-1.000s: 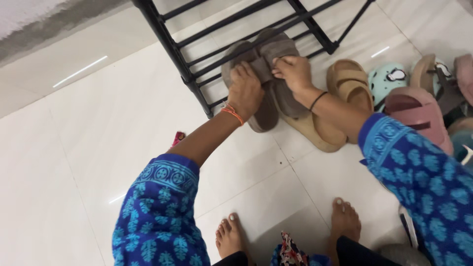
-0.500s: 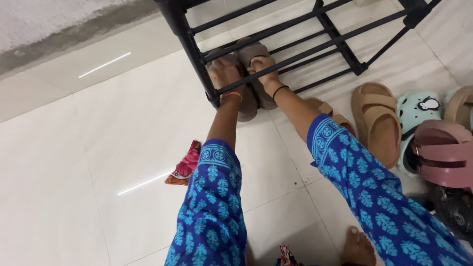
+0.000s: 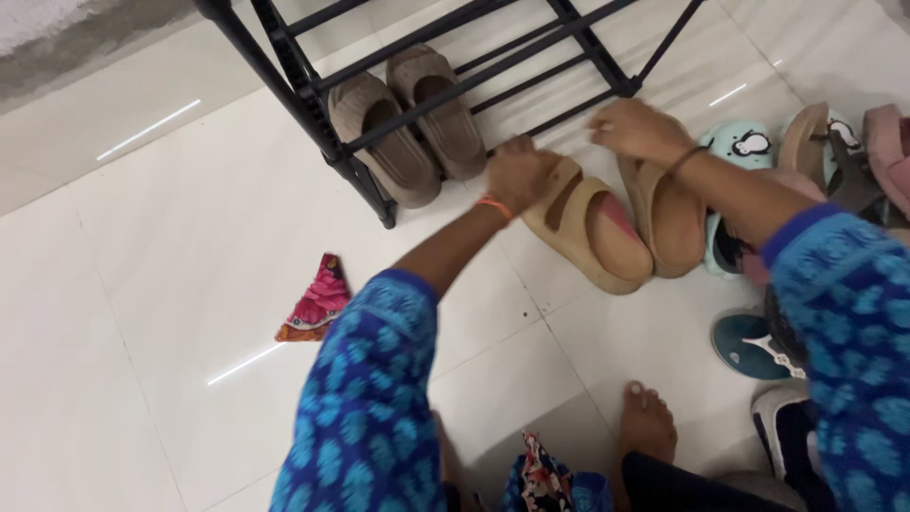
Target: The person wipes the metal bars of a shoe rack with a cloth, then sits on the floor and arranges various shoes from the floor onto the rack shelves.
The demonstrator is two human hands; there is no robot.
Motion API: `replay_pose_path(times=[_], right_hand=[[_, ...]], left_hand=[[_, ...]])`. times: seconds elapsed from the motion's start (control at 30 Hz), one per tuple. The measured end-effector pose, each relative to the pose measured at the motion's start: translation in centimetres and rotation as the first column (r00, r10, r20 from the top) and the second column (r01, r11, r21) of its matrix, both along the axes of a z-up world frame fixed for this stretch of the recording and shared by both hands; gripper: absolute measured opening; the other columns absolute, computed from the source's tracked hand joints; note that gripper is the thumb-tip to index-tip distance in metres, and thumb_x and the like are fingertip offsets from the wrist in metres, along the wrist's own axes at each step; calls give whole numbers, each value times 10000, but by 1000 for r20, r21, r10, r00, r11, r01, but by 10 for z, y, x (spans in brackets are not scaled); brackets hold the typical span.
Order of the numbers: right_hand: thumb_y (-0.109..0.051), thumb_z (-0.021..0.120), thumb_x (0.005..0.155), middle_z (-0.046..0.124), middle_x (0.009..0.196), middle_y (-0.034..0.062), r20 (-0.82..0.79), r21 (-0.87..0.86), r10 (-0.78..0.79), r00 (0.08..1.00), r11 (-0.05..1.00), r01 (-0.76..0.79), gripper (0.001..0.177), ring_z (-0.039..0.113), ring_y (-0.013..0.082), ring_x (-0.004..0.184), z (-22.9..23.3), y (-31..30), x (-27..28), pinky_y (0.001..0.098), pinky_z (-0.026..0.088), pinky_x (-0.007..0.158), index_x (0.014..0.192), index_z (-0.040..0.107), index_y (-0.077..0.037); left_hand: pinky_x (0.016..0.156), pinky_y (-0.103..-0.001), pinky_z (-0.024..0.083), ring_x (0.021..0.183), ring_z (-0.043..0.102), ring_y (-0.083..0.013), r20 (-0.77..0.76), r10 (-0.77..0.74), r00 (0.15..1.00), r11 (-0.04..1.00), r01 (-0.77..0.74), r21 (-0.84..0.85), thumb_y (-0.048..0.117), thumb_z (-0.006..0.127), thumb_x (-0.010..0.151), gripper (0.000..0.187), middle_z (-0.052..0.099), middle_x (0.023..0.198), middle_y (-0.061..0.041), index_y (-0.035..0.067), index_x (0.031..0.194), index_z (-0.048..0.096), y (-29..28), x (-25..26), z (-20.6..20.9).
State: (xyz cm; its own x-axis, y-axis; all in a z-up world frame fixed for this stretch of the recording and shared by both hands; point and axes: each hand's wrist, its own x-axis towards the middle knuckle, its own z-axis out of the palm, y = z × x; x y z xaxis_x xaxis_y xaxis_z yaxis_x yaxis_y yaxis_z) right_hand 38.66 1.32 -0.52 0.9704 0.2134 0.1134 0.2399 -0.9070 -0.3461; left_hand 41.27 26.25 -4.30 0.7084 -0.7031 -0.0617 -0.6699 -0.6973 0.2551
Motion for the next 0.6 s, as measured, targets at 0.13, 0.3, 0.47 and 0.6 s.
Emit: replay_pose_path(times=[0.13, 0.3, 0.47, 0.6], right_hand=[[-311, 744, 810, 752, 1054, 207, -340, -349, -261, 903, 927, 136, 288, 717, 413, 969, 2, -58, -58, 506, 571, 881, 952, 787, -65], [-194, 743, 763, 694, 1035, 257, -115, -405, -308, 944, 883, 238, 363, 704, 445, 925, -24, -70, -108, 521, 575, 779, 1057, 656, 0], [-57, 642, 879, 679, 1079, 238, 10, -379, -247, 969, 896, 232, 169, 706, 437, 921, -16, -67, -111, 509, 579, 785, 1040, 638, -4], [-92, 647, 886, 655, 1034, 253, 134, -274, -143, 981, 945, 175, 174, 672, 457, 848, 23, -52, -96, 534, 550, 742, 1018, 628, 20]], left_hand=[[876, -485, 528, 1153, 590, -371, 23, -114, 993, 988, 111, 104, 505, 663, 887, 457, 619, 1253, -183, 135, 1142, 742, -52, -40, -19], [829, -476, 552, 1093, 615, -392, 128, -13, 992, 996, 1, 92, 461, 686, 865, 514, 610, 1228, -149, 39, 1155, 729, -80, -48, -51], [913, -508, 528, 1087, 613, -449, 76, -134, 988, 984, 142, -111, 383, 659, 885, 327, 587, 1301, -183, 194, 1133, 757, -78, -38, -64], [862, -515, 545, 1057, 605, -504, 155, -134, 979, 955, 169, -245, 384, 706, 876, 510, 523, 1322, -335, 92, 1280, 600, -75, -15, -47]])
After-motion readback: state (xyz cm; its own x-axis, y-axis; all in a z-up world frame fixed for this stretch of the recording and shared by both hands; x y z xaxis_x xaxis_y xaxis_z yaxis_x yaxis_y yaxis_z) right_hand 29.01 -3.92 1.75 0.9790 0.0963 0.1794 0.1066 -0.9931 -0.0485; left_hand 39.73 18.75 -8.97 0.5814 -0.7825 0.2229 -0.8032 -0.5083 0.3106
